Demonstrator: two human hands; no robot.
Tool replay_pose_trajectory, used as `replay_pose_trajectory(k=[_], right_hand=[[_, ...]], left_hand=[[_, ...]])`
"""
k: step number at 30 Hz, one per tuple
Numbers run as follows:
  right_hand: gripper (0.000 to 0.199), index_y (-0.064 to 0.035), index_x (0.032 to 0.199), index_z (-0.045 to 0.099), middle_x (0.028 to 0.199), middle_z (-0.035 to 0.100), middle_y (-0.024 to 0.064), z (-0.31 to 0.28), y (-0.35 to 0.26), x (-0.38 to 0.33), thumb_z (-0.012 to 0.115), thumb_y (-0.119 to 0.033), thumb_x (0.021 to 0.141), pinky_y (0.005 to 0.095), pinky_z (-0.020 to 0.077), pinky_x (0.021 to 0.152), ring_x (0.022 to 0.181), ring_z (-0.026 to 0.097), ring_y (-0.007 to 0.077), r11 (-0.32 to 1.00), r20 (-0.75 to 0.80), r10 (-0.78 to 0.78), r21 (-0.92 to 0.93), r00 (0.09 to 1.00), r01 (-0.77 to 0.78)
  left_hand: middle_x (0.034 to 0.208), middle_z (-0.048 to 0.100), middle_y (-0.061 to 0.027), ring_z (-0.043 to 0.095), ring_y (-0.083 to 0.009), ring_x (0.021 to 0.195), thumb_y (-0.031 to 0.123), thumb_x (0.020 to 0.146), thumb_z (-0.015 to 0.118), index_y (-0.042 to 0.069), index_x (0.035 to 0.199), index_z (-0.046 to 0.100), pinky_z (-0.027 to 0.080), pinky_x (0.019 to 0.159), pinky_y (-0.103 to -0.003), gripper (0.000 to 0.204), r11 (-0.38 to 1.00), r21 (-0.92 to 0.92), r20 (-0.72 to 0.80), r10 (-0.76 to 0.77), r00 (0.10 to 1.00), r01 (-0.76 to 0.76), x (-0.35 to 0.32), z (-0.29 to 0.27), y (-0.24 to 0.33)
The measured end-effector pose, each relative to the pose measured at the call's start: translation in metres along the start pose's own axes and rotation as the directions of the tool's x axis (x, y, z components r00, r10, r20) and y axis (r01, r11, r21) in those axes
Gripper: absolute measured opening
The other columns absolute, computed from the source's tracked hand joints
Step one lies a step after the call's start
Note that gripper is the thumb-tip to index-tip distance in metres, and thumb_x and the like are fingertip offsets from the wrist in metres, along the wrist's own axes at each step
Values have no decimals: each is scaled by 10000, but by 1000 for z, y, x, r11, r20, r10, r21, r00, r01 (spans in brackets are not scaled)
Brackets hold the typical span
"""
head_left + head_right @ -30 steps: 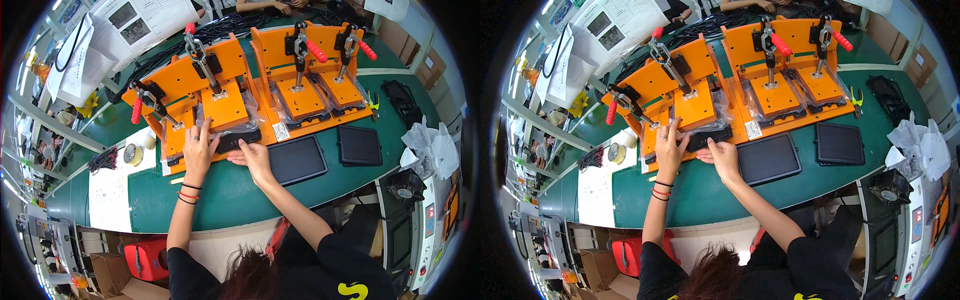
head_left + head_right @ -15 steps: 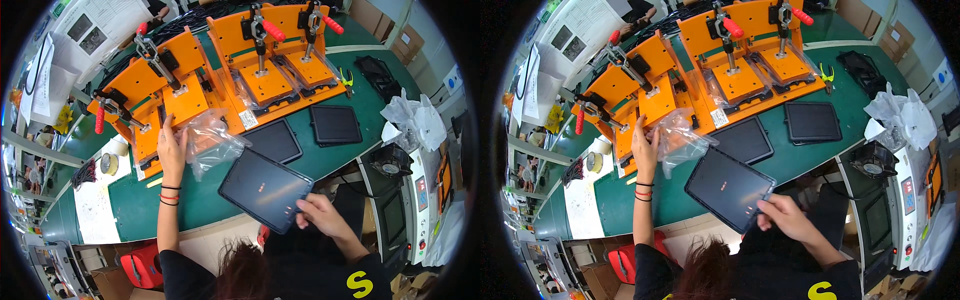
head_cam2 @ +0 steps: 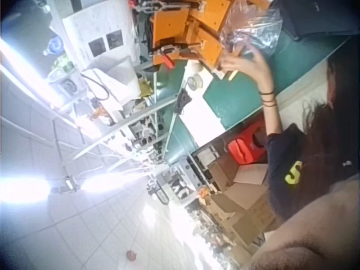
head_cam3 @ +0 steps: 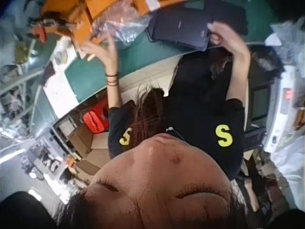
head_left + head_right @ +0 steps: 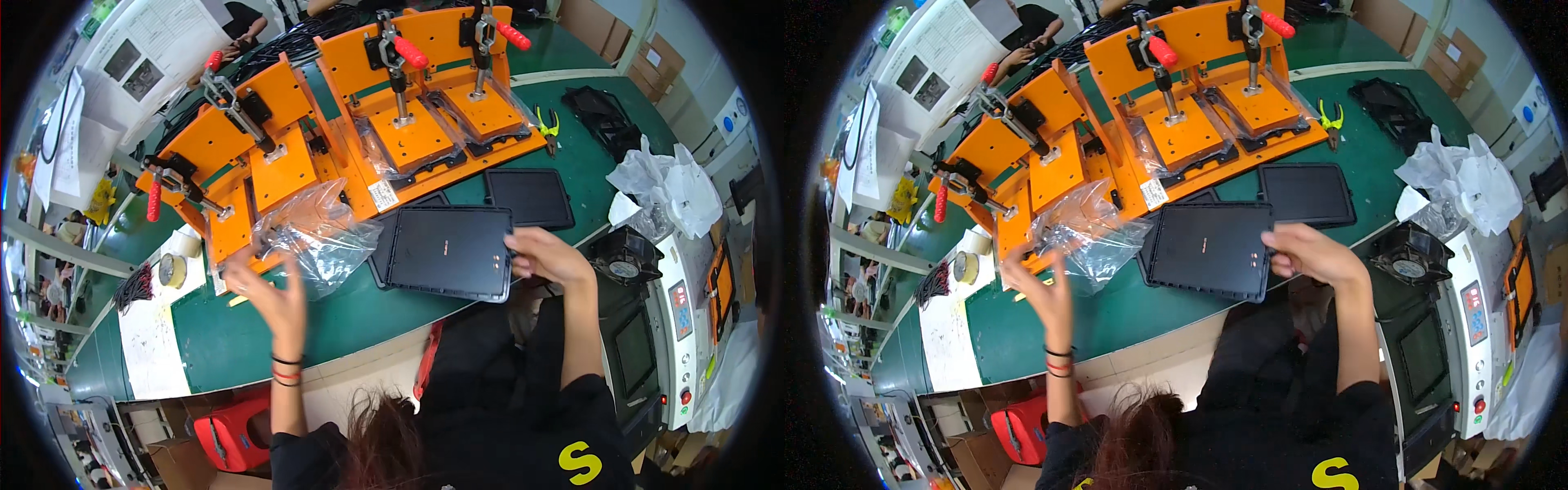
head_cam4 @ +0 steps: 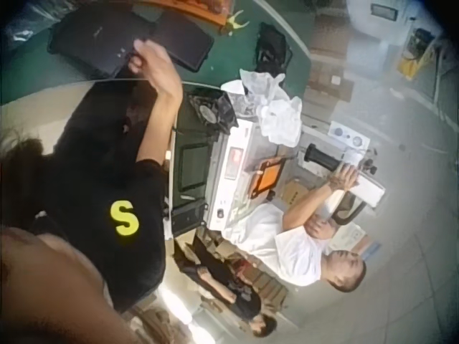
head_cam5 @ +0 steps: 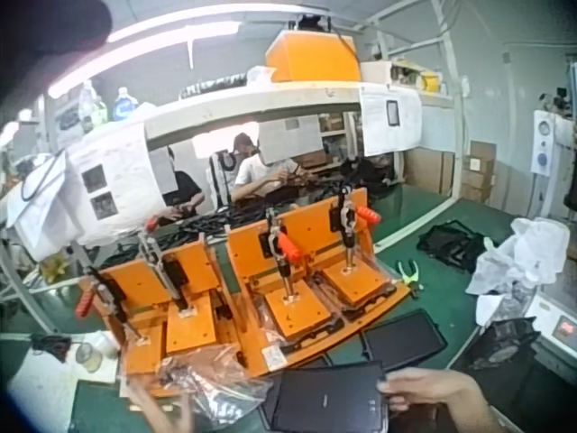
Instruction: The person applies adhesive to a frame with a syringe, attaches the frame to a tablet panel, and presses assembled components into clamping fixtures.
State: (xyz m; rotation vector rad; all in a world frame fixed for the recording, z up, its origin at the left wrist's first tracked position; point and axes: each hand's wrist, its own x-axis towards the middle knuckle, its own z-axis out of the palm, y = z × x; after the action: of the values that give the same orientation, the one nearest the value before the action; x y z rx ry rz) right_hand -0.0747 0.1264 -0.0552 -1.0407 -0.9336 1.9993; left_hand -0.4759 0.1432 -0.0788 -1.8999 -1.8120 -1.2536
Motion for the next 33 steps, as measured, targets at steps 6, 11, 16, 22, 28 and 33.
replay_pose_trajectory(k=[6, 11, 16, 22, 28, 33], right_hand=[[166, -72, 891, 550, 751, 432, -55, -10, -12, 46, 547, -216, 974, 219, 354, 545, 612, 366, 46, 997, 77, 75, 9, 994, -76], [169, -80, 879, 532, 744, 416, -53, -11, -7, 72, 553, -220, 971, 220, 353, 552, 617, 367, 50, 993, 107, 116, -4, 987, -116], [221, -76, 857, 535, 705, 358, -54, -12, -15, 97, 554, -265, 971, 241, 347, 562, 627, 343, 68, 977, 206, 200, -121, 958, -177], [378, -8, 747, 531, 600, 508, 39, -11, -17, 108, 539, -317, 965, 306, 448, 547, 554, 519, 145, 673, 30, 74, -739, 997, -28], [398, 52, 826, 605, 784, 640, 261, 67, -15, 84, 610, -340, 897, 471, 504, 689, 791, 639, 412, 116, -120, -597, -991, 793, -63], [698, 47, 1393, 312, 1137, 605, 212, 142, 10, 128, 593, -393, 930, 330, 508, 789, 921, 649, 231, 718, 118, -316, -619, 941, 318]], left_hand=[[1277, 476, -171, 369, -373, 1248, 53, 679, 739, 132, 1078, 652, 320, 1019, -495, 416, 958, 175, 319, 162, 934, -226, -25, 10, 41], [1140, 584, -102, 505, -337, 1091, -49, 657, 669, 96, 978, 668, 414, 918, -438, 352, 949, 233, 88, 195, 977, -211, -19, 2, -6], [1113, 584, -118, 507, -327, 1108, -117, 661, 642, 42, 940, 650, 405, 936, -425, 321, 999, 50, -43, 18, 999, -16, -25, -28, -4], [1056, 613, -113, 557, -300, 1069, -148, 663, 611, 47, 959, 685, 416, 935, -401, 362, 999, 17, -22, 42, 999, -41, -46, -41, 6], [1031, 627, -64, 604, -255, 986, -72, 663, 659, 104, 1003, 720, 461, 875, -424, 387, 950, 164, 32, 264, 964, -265, -64, -50, 15], [1029, 626, -58, 590, -232, 1023, -55, 698, 625, 138, 1008, 722, 452, 891, -429, 378, 926, 157, 128, 326, 936, -344, -74, -42, 34]])
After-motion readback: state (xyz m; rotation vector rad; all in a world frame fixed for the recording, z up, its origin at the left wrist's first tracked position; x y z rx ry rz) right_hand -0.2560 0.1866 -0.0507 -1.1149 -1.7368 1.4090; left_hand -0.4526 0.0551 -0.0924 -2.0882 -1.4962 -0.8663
